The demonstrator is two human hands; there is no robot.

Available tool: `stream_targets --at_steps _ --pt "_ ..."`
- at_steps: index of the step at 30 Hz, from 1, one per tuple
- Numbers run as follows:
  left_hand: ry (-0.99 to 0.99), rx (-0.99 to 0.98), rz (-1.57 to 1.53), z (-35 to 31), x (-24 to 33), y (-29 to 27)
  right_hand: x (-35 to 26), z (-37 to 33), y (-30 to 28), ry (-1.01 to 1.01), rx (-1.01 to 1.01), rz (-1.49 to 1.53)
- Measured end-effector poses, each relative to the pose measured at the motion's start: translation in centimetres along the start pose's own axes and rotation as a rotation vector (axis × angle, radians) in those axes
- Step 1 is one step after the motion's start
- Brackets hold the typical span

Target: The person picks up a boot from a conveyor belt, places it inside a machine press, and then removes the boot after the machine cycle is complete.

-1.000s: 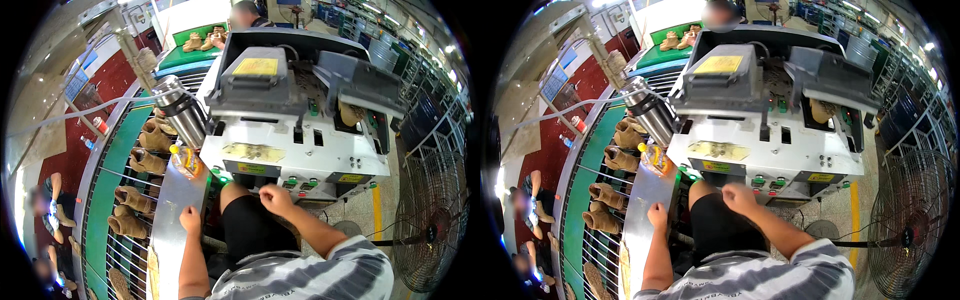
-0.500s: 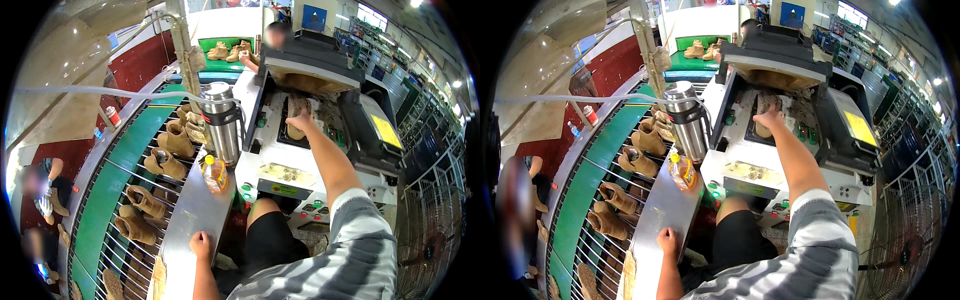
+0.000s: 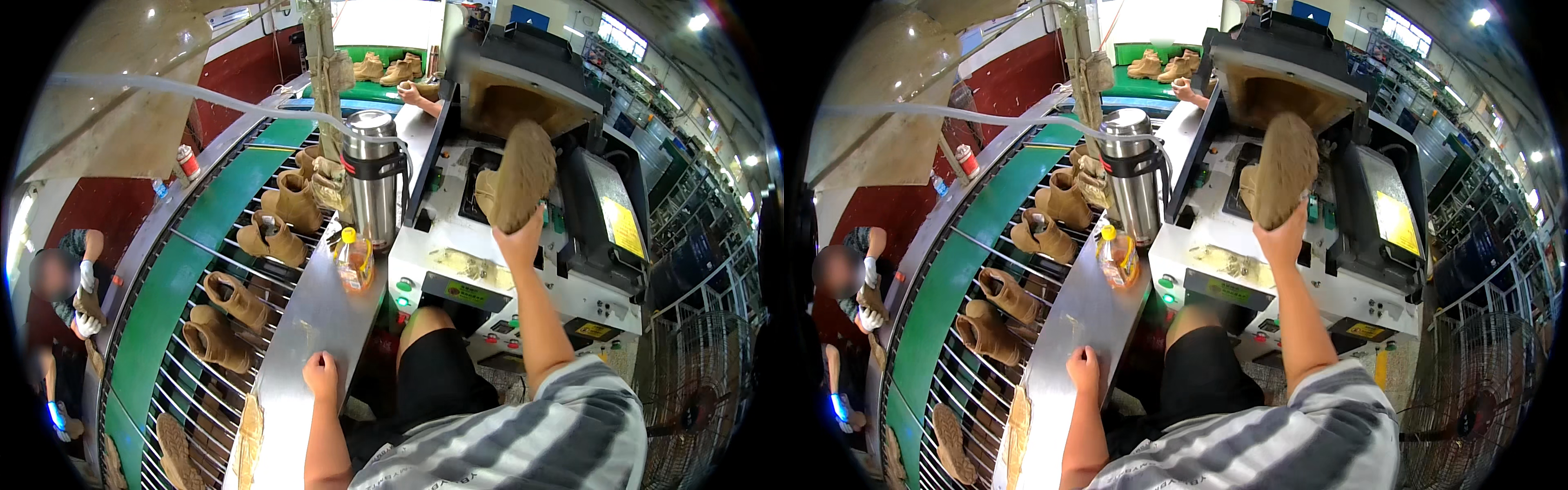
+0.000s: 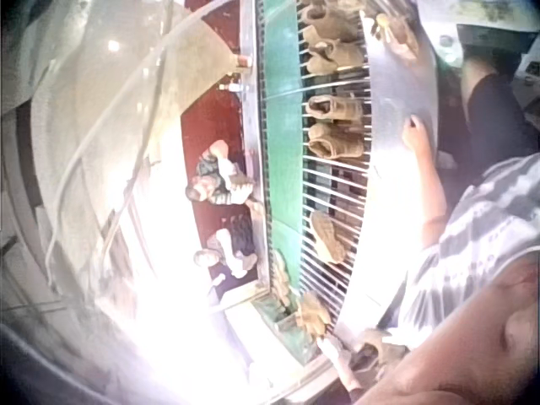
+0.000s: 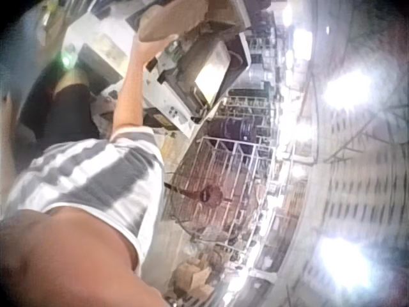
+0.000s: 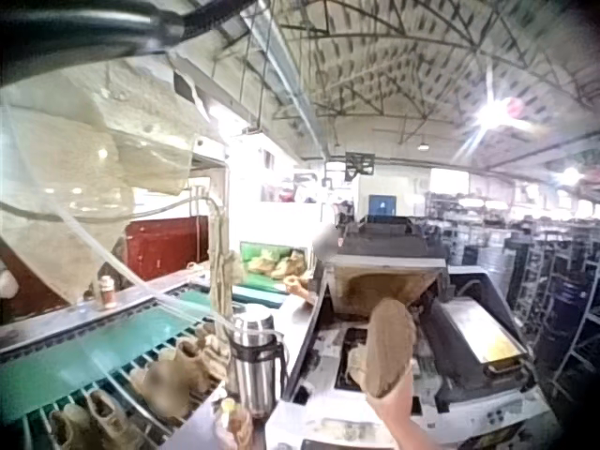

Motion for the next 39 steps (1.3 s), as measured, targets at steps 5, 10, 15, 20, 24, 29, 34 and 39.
stream_targets --at_steps 5,10,15,20,24,29,34,39 --pt "-0.027 -0.124 -0.048 0.8 -1.8 1.1 0.1 -6.4 0.9 0.043 -0.034 0.130" --pt "-0.189 -0.555 -0.931 -2.1 8.2 0.4 -14.9 -13.7 -5.2 -0.199 -0.789 0.677" --pt "-0.135 -0.303 -1.713 -6.1 10.7 -10.4 -29.5 -23.8 -11.9 -0.418 -1.498 1.139" --pt "0.013 0.384 -1.771 -10.4 -1.7 -24.3 -32.3 -27.0 -13.5 -0.766 -1.629 0.990" --pt "0.054 0.648 -1.418 -7.4 -5.3 -32.6 -28.6 -32.8 -8.8 -0.546 -1.810 0.834" --pt "-0.005 0.860 -1.004 2.8 -11.7 -35.4 -27.2 -37.5 -8.4 -0.589 -1.831 0.824" --pt "-0.004 0.888 -0.583 6.3 -13.2 -30.0 -24.4 -37.9 -7.5 -0.561 -1.803 0.677" --pt "-0.202 0.632 -0.255 6.2 -14.0 -29.4 -20.1 -40.7 -4.7 -0.507 -1.842 0.551"
Point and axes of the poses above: each hand's wrist, its own z-axis towards the middle knuckle, its own y-axis out of the palm, x = y × z, the point moved 7 cm from there along z, towards the middle knuckle, and after that the axes turned 9 degrees about -z, right-handed, at the moved point
